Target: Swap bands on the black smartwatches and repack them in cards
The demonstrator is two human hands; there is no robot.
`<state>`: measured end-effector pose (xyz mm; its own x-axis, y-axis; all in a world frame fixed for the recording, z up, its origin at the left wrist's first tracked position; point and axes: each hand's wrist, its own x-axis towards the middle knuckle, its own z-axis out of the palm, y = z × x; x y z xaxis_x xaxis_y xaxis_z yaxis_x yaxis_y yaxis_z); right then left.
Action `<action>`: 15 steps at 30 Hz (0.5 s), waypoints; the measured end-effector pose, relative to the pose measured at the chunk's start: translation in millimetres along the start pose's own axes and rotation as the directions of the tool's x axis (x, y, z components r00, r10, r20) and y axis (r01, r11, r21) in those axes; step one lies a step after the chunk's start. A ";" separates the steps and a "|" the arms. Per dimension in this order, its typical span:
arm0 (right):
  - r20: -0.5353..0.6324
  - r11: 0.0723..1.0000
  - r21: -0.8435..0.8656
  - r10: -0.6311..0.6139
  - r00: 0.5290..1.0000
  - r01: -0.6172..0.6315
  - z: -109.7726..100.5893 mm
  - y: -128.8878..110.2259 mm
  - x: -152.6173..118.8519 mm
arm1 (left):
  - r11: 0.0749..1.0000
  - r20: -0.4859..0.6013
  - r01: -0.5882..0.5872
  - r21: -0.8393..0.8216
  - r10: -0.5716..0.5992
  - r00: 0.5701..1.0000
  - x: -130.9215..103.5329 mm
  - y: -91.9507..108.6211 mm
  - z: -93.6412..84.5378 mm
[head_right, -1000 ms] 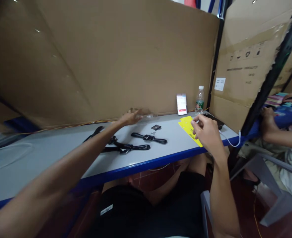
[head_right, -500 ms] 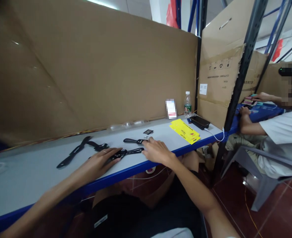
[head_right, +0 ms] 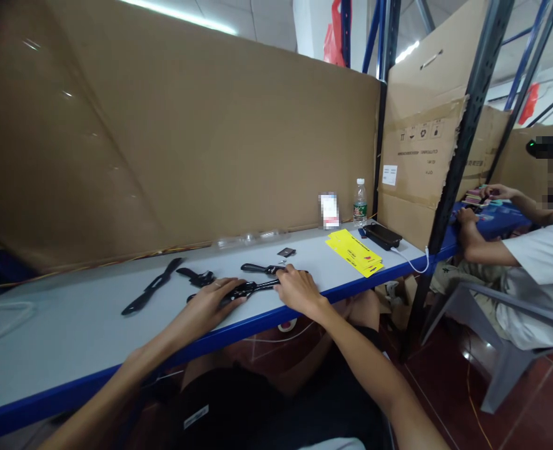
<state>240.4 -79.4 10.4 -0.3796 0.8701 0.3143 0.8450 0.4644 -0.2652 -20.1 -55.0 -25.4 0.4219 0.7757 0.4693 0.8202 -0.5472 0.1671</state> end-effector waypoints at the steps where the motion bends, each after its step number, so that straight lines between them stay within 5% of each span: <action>1: 0.004 1.000 0.021 0.003 1.000 -0.003 -0.3 1.9 0.9 | 1.000 -0.002 0.002 0.000 -0.002 1.000 -0.4 2.0 -0.2; 15: -0.011 0.988 0.153 0.034 0.999 -0.032 3.8 11.6 5.8 | 0.999 -0.068 0.008 0.032 -0.005 0.998 -10.1 -2.5 -4.2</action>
<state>246.5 -68.3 5.7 -0.3465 0.8837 0.3147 0.7891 0.4560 -0.4115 -28.1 -62.7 -26.9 0.3902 0.7554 0.5264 0.8351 -0.5311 0.1431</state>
